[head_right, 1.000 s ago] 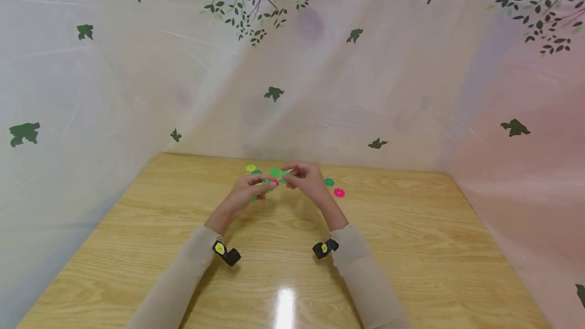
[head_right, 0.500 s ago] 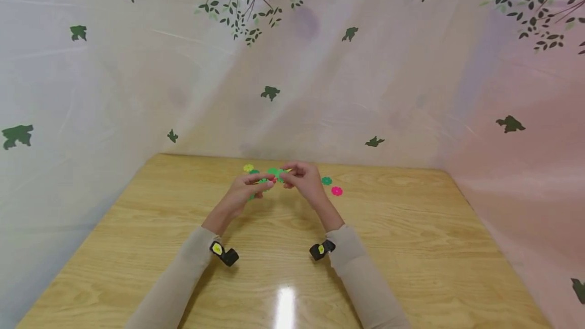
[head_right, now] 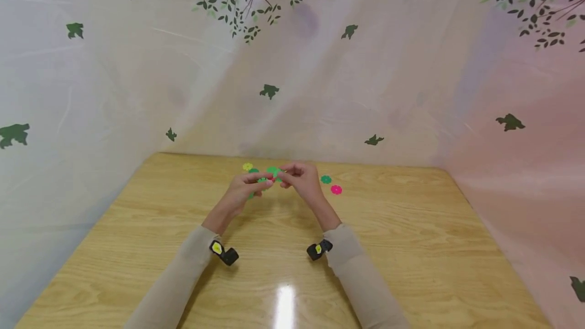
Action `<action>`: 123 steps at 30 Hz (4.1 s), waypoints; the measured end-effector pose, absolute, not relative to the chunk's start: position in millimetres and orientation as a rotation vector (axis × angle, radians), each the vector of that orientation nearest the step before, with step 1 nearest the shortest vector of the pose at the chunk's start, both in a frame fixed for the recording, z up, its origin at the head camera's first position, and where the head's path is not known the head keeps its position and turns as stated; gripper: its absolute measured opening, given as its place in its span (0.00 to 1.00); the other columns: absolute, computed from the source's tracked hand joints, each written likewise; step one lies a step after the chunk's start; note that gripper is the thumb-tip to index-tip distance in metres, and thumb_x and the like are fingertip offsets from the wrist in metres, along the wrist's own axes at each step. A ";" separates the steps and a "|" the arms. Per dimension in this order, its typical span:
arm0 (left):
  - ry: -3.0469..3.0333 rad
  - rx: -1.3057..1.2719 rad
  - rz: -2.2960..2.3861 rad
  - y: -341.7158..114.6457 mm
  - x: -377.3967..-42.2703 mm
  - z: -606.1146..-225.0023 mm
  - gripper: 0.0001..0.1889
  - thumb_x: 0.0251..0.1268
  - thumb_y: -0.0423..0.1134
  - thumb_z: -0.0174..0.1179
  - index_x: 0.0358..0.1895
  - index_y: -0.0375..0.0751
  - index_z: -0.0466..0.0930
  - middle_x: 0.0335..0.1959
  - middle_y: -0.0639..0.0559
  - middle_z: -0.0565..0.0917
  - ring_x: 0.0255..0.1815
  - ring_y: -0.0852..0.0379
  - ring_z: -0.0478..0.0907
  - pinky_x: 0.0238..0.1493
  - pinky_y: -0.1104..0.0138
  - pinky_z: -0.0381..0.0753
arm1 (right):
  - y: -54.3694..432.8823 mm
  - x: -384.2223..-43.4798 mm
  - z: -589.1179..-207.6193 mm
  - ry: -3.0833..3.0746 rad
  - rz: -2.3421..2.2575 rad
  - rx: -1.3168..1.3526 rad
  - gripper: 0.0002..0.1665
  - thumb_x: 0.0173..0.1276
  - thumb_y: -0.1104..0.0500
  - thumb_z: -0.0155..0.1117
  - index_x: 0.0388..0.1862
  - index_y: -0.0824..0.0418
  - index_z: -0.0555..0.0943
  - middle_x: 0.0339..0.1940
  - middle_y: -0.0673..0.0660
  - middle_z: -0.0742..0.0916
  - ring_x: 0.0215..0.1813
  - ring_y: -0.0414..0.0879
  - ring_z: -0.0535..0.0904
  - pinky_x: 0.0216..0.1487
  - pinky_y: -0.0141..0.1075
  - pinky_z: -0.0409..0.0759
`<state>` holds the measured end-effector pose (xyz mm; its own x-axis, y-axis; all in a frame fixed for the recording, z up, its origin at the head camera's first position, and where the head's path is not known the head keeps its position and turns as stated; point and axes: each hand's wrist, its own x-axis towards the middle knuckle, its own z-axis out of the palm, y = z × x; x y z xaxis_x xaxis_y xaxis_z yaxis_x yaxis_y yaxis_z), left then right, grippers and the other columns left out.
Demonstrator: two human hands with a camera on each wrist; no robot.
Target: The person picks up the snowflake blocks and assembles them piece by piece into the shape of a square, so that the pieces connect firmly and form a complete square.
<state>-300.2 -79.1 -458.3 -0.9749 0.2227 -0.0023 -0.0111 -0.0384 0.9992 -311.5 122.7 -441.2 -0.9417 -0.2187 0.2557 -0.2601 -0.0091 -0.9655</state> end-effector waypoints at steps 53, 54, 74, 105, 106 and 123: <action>1.897 0.244 1.937 -66.9 -293.5 -470.1 0.22 0.82 0.46 0.41 0.72 0.57 0.50 0.26 0.52 0.65 0.22 0.59 0.66 0.27 0.66 0.77 | 210.5 -345.6 -423.1 -2.921 1.311 0.874 0.13 0.73 0.67 0.64 0.51 0.77 0.81 0.39 0.75 0.88 0.39 0.68 0.86 0.42 0.55 0.86; 1.892 0.241 1.947 -66.7 -293.4 -470.5 0.22 0.81 0.46 0.41 0.72 0.57 0.51 0.25 0.52 0.65 0.22 0.59 0.66 0.27 0.66 0.77 | 215.3 -346.3 -423.6 -2.936 1.279 0.879 0.13 0.72 0.68 0.64 0.50 0.78 0.81 0.39 0.74 0.88 0.39 0.67 0.86 0.41 0.51 0.87; 1.840 0.188 2.138 -66.8 -295.1 -474.6 0.16 0.85 0.51 0.39 0.66 0.51 0.58 0.27 0.53 0.68 0.21 0.58 0.72 0.34 0.59 0.87 | 270.1 -359.5 -446.1 -3.161 0.977 0.760 0.12 0.66 0.64 0.73 0.47 0.68 0.86 0.36 0.63 0.86 0.38 0.48 0.79 0.38 0.36 0.78; 1.895 0.078 2.243 -69.0 -299.1 -474.9 0.06 0.81 0.41 0.50 0.49 0.42 0.69 0.34 0.45 0.80 0.32 0.51 0.85 0.31 0.60 0.88 | 263.5 -361.2 -461.3 -2.989 1.501 0.579 0.13 0.67 0.71 0.68 0.50 0.73 0.82 0.37 0.60 0.87 0.32 0.42 0.78 0.31 0.33 0.79; 1.895 0.074 2.242 -69.2 -299.2 -475.0 0.06 0.81 0.41 0.50 0.49 0.42 0.69 0.35 0.43 0.80 0.32 0.51 0.85 0.31 0.61 0.88 | 261.3 -360.5 -461.1 -2.966 1.512 0.591 0.13 0.67 0.70 0.67 0.50 0.73 0.82 0.37 0.60 0.87 0.32 0.41 0.78 0.32 0.33 0.80; 1.870 0.150 2.280 -70.8 -298.2 -476.4 0.04 0.79 0.36 0.53 0.46 0.40 0.73 0.36 0.51 0.82 0.32 0.59 0.84 0.38 0.58 0.90 | 199.2 -344.2 -454.6 -2.646 1.885 0.616 0.14 0.65 0.67 0.72 0.46 0.75 0.83 0.40 0.58 0.91 0.39 0.40 0.87 0.54 0.54 0.85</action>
<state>-298.2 -70.8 -476.4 -0.9771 0.2089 -0.0411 -0.0812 -0.1872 0.9789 -344.2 199.2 -454.6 -0.9174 -0.3899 0.0796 -0.2025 0.2851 -0.9368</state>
